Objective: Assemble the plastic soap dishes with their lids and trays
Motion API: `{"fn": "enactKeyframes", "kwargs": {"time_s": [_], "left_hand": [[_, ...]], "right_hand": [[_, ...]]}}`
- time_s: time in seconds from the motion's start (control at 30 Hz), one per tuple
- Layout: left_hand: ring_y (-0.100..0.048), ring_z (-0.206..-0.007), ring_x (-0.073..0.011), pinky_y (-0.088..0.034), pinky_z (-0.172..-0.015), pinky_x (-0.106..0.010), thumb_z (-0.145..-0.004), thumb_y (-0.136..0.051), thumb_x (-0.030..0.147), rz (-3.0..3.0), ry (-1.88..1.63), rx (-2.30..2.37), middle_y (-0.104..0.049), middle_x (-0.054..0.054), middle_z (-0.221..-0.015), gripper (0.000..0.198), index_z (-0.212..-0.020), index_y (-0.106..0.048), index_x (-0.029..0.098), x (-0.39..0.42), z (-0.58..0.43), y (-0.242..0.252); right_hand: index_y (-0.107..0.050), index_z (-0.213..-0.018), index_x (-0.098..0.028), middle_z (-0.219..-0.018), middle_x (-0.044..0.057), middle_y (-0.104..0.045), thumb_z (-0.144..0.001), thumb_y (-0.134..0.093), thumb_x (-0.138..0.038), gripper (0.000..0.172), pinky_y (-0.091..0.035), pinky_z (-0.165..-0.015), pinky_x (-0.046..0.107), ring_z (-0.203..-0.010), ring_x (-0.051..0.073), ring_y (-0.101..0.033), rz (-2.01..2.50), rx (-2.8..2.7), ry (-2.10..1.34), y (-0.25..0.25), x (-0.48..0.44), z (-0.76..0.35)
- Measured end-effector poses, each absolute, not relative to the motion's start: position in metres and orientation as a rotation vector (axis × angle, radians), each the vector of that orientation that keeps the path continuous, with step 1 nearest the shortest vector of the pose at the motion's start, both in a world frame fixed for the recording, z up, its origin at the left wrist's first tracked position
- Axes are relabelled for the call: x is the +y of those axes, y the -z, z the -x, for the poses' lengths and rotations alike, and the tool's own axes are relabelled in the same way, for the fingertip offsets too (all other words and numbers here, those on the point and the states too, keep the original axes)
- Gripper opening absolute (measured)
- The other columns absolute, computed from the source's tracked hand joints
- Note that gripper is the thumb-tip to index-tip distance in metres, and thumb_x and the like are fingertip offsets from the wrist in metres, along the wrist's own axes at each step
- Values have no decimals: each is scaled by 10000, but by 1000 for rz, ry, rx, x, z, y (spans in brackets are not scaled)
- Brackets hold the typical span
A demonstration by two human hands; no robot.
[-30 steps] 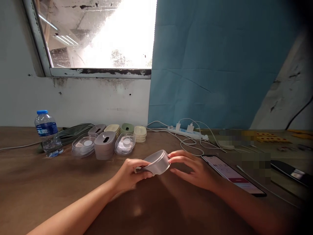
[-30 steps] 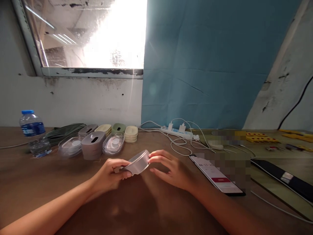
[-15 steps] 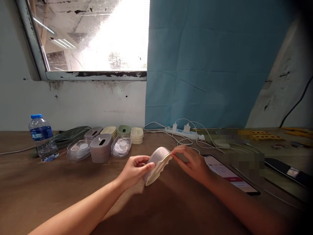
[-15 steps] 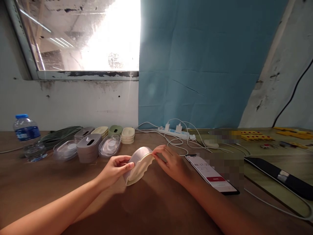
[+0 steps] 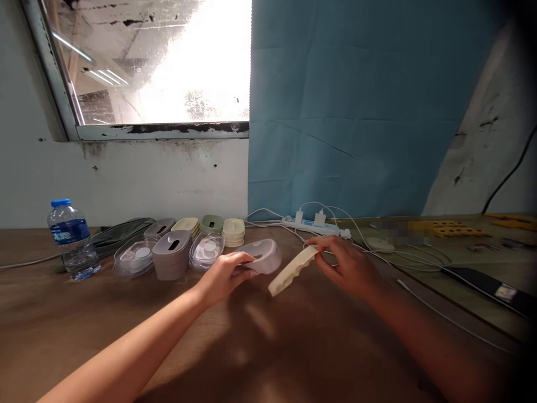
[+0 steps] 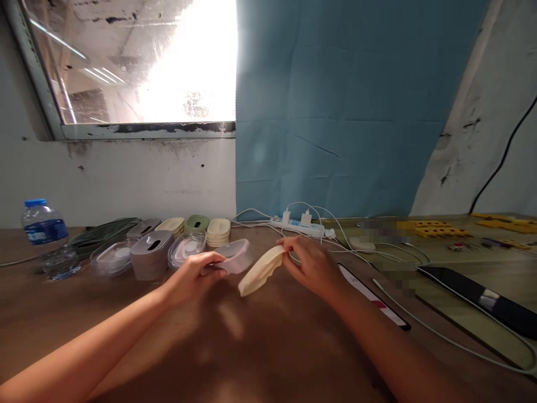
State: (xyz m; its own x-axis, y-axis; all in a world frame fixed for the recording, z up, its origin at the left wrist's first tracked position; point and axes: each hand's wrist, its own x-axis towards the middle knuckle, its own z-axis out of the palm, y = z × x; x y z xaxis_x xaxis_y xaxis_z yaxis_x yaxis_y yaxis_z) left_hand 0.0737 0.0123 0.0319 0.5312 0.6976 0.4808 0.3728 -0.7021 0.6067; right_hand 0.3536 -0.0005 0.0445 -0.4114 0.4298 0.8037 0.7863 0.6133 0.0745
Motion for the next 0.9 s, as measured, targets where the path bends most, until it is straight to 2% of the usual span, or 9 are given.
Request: {"fn": "enactKeyframes", "kwargs": {"time_s": [0.1, 0.2, 0.33, 0.43, 0.53, 0.6, 0.67, 0.77, 0.9], "left_hand": [[-572, -949, -201, -429, -813, -296, -860, -478, 234, -2781, -675, 753, -630, -88, -1030, 212, -1021, -595, 161, 25, -64, -37], [-568, -975, -203, -418, -849, -302, -869, -448, 195, -3021, -415, 633, -645, -82, -983, 203, -995, -605, 166, 40, -57, -34], [-592, -905, -195, -439, -801, -287, -828, -424, 89, -3118, -302, 708, -652, -68, -910, 236, -948, -610, 170, 49, -53, -24], [-588, -892, -198, -451, -765, -276, -722, -417, -11, -3035, -493, 954, -628, -75, -940, 317, -918, -603, 155, 40, -62, -20], [-581, -897, -205, -461, -760, -273, -729, -475, 70, -2922, -662, 1089, -599, -92, -990, 277, -974, -581, 142, 24, -83, -15], [-587, -871, -228, -467, -755, -304, -763, -531, 214, -2959, -575, 1097, -604, -101, -970, 282, -1033, -566, 141, 18, -96, -11], [-591, -842, -241, -464, -748, -330, -792, -527, 282, -3035, -455, 1105, -617, -104, -939, 301, -1059, -556, 147, 19, -104, -6], [-593, -805, -226, -451, -742, -326, -820, -463, 171, -3112, -391, 1141, -630, -95, -900, 251, -1054, -552, 148, 27, -101, 0], [-588, -786, -222, -432, -733, -322, -776, -453, 56, -3177, -359, 1220, -633, -96, -898, 306, -1056, -543, 141, 35, -83, 0]], "right_hand": [[-397, -729, -230, -590, -11, -541, -766, -412, -198, 52, -361, -523, 281, -533, 179, -535, 1243, -2016, 720, -47, 4, -358], [-397, -696, -232, -475, -53, -449, -727, -436, -236, 50, -283, -456, 247, -422, 147, -449, 1454, -1987, 659, -48, 10, -361], [-382, -657, -230, -468, -69, -460, -671, -479, -233, 98, -310, -442, 228, -398, 127, -452, 1539, -1834, 328, -46, 16, -363], [-390, -679, -235, -462, -74, -495, -693, -503, -276, 121, -385, -421, 239, -385, 142, -517, 1522, -1709, -137, -40, 22, -365], [-407, -735, -238, -475, -64, -538, -731, -527, -351, 165, -465, -442, 273, -425, 174, -589, 1408, -1651, -459, -32, 28, -365], [-424, -772, -233, -511, -47, -573, -743, -544, -373, 187, -496, -486, 296, -475, 191, -625, 1356, -1663, -483, -26, 31, -363], [-440, -809, -228, -556, -29, -599, -768, -532, -378, 180, -511, -527, 313, -521, 199, -646, 1347, -1692, -451, -22, 32, -360], [-456, -864, -219, -653, -1, -613, -818, -479, -357, 148, -518, -575, 319, -593, 193, -656, 1323, -1785, -361, -17, 35, -352], [-474, -904, -202, -877, 55, -595, -867, -397, -278, 114, -513, -631, 313, -685, 171, -634, 1180, -2045, -93, -13, 52, -336]]}}
